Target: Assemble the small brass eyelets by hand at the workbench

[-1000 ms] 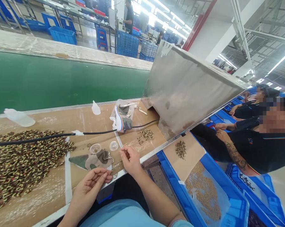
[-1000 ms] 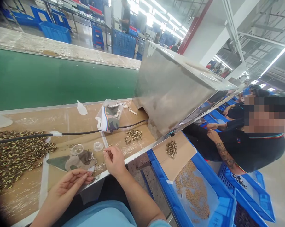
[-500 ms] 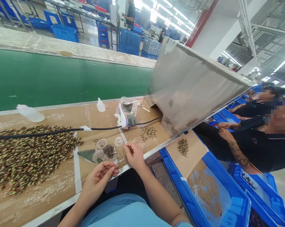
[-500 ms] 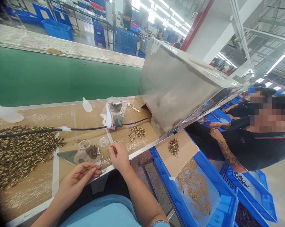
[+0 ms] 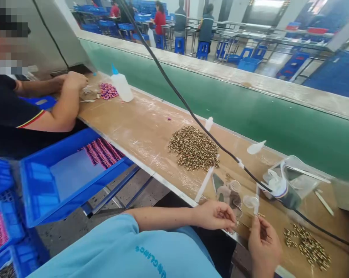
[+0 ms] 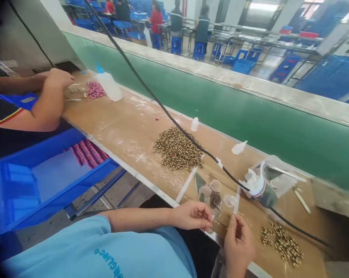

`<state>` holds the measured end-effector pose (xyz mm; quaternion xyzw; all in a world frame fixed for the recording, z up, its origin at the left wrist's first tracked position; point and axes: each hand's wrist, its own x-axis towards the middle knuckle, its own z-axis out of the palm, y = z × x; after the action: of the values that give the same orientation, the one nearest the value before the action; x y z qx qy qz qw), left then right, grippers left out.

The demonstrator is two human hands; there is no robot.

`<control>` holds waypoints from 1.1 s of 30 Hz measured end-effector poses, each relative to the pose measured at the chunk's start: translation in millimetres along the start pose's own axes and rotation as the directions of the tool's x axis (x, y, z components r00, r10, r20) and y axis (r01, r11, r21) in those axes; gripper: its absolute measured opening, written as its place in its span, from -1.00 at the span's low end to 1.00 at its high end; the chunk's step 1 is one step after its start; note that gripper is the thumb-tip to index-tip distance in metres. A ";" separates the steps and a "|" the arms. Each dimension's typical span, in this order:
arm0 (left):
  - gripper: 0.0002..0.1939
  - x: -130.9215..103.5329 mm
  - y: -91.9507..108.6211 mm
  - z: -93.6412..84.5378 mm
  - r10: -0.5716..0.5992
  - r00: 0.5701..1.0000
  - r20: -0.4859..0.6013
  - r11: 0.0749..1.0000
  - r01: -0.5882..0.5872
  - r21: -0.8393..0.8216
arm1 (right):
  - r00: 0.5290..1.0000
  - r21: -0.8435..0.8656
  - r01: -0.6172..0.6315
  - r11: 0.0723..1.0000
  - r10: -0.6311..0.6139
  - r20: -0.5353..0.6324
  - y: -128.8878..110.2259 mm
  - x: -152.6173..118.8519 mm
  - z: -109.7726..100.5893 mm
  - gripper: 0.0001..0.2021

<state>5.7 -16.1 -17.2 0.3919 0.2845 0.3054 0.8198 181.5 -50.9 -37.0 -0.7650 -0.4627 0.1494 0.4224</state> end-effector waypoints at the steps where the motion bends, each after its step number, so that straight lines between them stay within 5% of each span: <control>1: -0.43 -2.3 -0.1 -0.2 0.005 0.999 0.033 1.000 -0.005 -0.002 | 1.000 0.001 -0.018 1.000 0.018 0.009 0.4 -0.8 -1.3 -0.40; 4: -0.50 -11.8 9.2 -5.7 0.039 0.989 0.146 0.992 -0.057 0.115 | 0.997 0.033 -0.075 0.997 0.074 0.026 -2.3 -2.2 -3.6 -0.40; 7: -0.73 -22.5 31.1 -22.7 0.165 0.978 0.129 0.872 -0.206 0.443 | 0.994 0.062 -0.112 0.992 0.110 0.022 -5.8 -2.2 -2.9 -0.42; 10: -0.88 -34.6 57.9 -50.4 0.332 0.940 -0.073 0.656 -0.175 0.734 | 0.993 0.086 -0.114 0.990 0.114 0.005 -5.7 -3.5 -1.1 -0.46; 14: -0.92 -50.0 85.7 -87.9 0.498 0.749 -0.438 0.545 0.123 0.830 | 0.994 0.093 -0.101 0.991 0.103 -0.024 -1.1 -6.0 0.8 -0.50; 16: -0.93 -54.0 92.2 -99.0 0.497 0.706 -0.505 0.515 0.229 0.826 | 0.993 0.099 -0.114 0.989 0.117 -0.026 0.7 -6.0 1.3 -0.49; 22: -0.97 -47.2 89.2 -100.6 0.470 0.725 -0.504 0.450 0.294 0.843 | 0.974 0.152 -0.228 0.962 0.228 0.019 -3.3 -2.9 -0.3 -0.46; 30: -0.88 -48.3 86.4 -97.0 0.487 0.756 -0.438 0.359 0.285 0.889 | 0.992 0.128 -0.124 0.984 0.124 0.007 -16.1 -3.6 -2.0 -0.50; 33: -0.90 -51.8 84.9 -96.9 0.526 0.732 -0.433 0.384 0.250 0.889 | 0.998 0.093 -0.057 0.994 0.057 0.003 -17.8 -4.5 -3.7 -0.57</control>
<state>-120.0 34.9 12.3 0.6615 0.6360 0.2882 0.2736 171.0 -52.7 -21.6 -0.7572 -0.4333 0.1829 0.4532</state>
